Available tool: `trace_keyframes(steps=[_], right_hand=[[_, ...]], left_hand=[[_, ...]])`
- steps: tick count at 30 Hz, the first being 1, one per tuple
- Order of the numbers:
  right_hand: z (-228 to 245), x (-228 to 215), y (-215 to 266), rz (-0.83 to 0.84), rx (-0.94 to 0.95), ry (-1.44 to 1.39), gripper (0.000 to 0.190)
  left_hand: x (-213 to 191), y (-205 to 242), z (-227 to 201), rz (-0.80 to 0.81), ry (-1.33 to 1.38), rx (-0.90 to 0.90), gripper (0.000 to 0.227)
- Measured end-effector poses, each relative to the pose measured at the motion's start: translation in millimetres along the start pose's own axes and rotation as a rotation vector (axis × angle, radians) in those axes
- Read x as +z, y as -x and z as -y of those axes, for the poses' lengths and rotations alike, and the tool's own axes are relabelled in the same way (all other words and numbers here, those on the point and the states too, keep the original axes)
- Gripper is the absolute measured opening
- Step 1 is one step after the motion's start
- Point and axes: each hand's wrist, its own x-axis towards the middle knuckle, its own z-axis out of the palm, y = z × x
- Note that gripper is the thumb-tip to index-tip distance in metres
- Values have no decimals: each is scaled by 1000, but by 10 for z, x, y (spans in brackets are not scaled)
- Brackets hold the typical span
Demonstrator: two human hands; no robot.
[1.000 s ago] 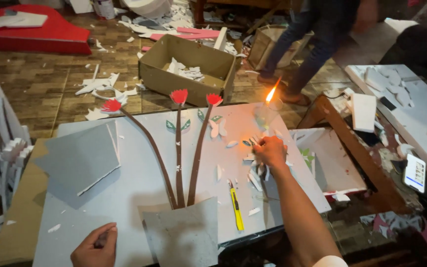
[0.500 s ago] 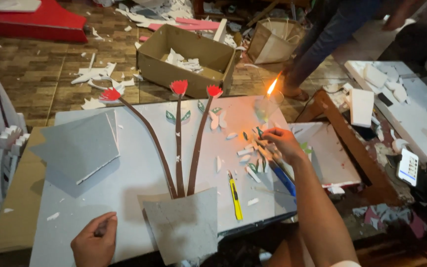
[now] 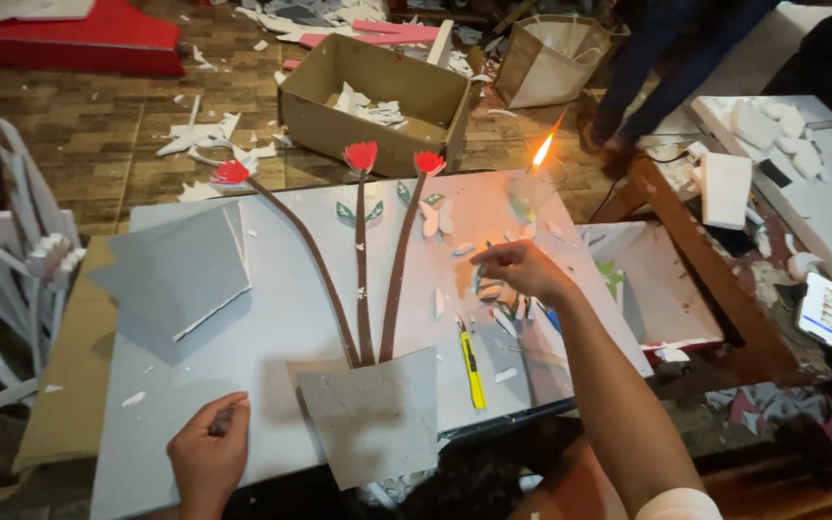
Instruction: Assembling and refining a decorative flower arrangement made from foam pieces and wire stems using a utility knife.
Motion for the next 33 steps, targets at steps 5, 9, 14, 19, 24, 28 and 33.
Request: trace_keyframes(steps=[5, 9, 14, 19, 24, 28, 33], right_hand=[[157, 492, -152, 128, -88, 432, 28], [164, 844, -263, 258, -187, 679, 24], [371, 776, -223, 325, -73, 931, 26], [234, 799, -239, 314, -109, 908, 25], [257, 824, -158, 279, -133, 804, 30], [276, 773, -73, 270, -105, 662, 35], [-6, 615, -131, 188, -205, 411, 48]], left_hand=[[17, -8, 25, 5, 34, -33, 16], [-10, -15, 7, 18, 23, -55, 14], [-36, -25, -21, 20, 38, -60, 17], [-42, -28, -38, 15, 19, -26, 17], [-29, -26, -24, 22, -20, -23, 16], [-71, -16, -125, 37, -29, -57, 16], [20, -20, 151, -18, 56, 33, 15]])
